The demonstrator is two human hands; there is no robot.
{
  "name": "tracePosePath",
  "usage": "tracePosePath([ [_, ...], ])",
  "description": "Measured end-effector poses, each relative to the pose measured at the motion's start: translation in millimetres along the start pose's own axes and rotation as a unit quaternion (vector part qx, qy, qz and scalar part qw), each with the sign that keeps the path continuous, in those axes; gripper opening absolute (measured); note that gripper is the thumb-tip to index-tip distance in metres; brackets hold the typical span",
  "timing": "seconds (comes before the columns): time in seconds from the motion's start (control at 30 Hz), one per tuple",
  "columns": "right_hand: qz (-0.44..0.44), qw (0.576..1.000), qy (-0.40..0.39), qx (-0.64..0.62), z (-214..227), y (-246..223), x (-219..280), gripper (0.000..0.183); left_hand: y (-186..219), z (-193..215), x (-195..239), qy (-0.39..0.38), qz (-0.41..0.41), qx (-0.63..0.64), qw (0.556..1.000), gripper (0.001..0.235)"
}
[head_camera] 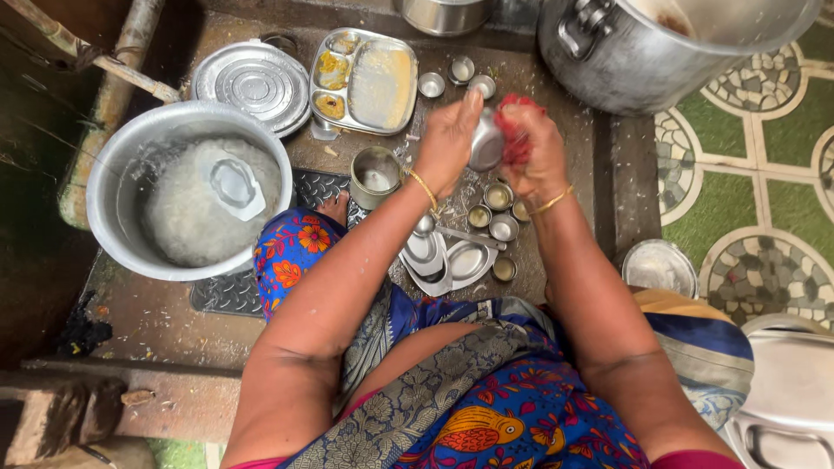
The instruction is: The person washes various metal dishes, including plates, bowls, and small cups, using a red scrubber and water from a large pot. The person scrubs each item and places it aside after cleaning.
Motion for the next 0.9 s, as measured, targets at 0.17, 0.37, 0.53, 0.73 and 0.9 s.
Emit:
tracePosePath([
  [0.17, 0.001, 0.997, 0.054, -0.059, -6, 5, 8, 0.018, 5, 9, -7, 0.080, -0.003, 0.172, 0.982, 0.045],
  [0.37, 0.272, 0.857, -0.052, 0.434, -50, -9, 43, 0.026, -21, 7, -4, 0.112, 0.185, 0.279, 0.936, 0.044],
  [0.53, 0.254, 0.908, 0.038, 0.332, -49, -31, 39, 0.031, -2, 1, -11, 0.029, 0.150, 0.275, 0.949, 0.024],
  [0.73, 0.396, 0.727, 0.059, 0.558, -68, -2, 42, 0.038, -19, -5, -13, 0.036, 0.156, 0.348, 0.924, 0.020],
  [0.9, 0.384, 0.621, -0.124, 0.673, -78, 8, 50, 0.057, -23, 15, -10, -0.021, 0.103, 0.190, 0.976, 0.028],
])
Point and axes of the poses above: each hand's wrist, its own x-axis away from the middle knuckle, its own z-axis out of the back of the hand, y = z × x, the point moved 6 cm from there along -x, towards the middle knuckle, and after that the axes turned 5 degrees about -z, right-handed, at the moved point
